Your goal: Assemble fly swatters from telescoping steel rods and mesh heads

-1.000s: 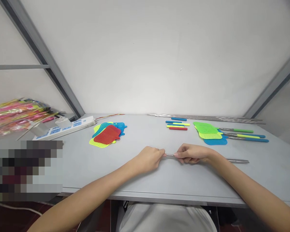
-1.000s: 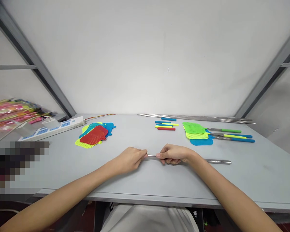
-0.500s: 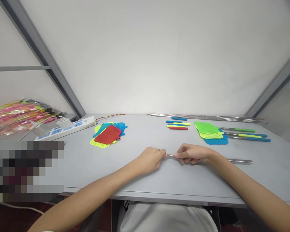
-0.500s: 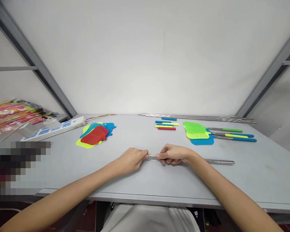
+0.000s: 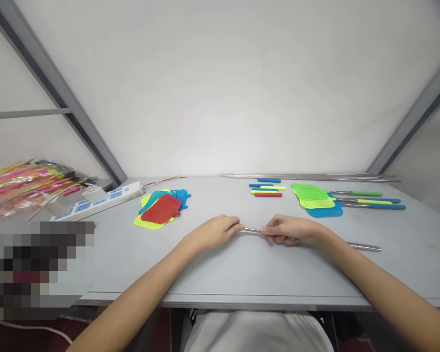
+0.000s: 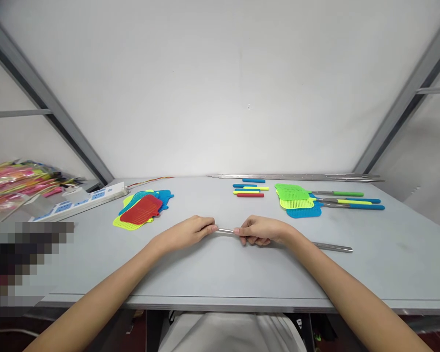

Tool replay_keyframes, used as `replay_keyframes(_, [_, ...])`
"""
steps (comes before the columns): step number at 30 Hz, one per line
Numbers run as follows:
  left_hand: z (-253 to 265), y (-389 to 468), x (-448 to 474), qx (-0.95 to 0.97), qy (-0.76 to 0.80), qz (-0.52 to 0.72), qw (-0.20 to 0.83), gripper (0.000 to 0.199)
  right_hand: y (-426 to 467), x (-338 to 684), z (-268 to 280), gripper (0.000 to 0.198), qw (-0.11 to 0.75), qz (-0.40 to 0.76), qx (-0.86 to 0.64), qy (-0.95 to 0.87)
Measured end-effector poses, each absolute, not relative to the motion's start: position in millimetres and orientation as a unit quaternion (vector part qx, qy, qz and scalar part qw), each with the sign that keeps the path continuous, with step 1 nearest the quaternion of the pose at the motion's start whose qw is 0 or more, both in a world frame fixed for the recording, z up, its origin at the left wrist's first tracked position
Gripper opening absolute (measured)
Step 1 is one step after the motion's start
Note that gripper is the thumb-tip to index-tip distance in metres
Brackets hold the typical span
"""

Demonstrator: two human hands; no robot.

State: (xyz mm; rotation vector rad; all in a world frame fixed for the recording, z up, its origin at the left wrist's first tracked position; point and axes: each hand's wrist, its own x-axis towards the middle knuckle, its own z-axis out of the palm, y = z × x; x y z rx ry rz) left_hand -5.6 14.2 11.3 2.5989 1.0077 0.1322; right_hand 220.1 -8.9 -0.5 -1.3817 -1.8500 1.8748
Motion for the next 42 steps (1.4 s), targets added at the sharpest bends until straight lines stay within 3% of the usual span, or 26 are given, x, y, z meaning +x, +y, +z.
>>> replay_keyframes(22, [-11.6, 6.5, 1.2, 0.946, 0.299, 0.089, 0.088, 0.031, -11.2, 219.4, -3.3, 0.042, 0.087, 0.621, -0.47, -0.621])
replay_keyframes(42, [-6.8, -7.5, 13.8, 0.954, 0.279, 0.061, 0.088, 0.029, -15.8, 207.4, -2.3, 0.041, 0.074, 0.641, -0.464, -0.607])
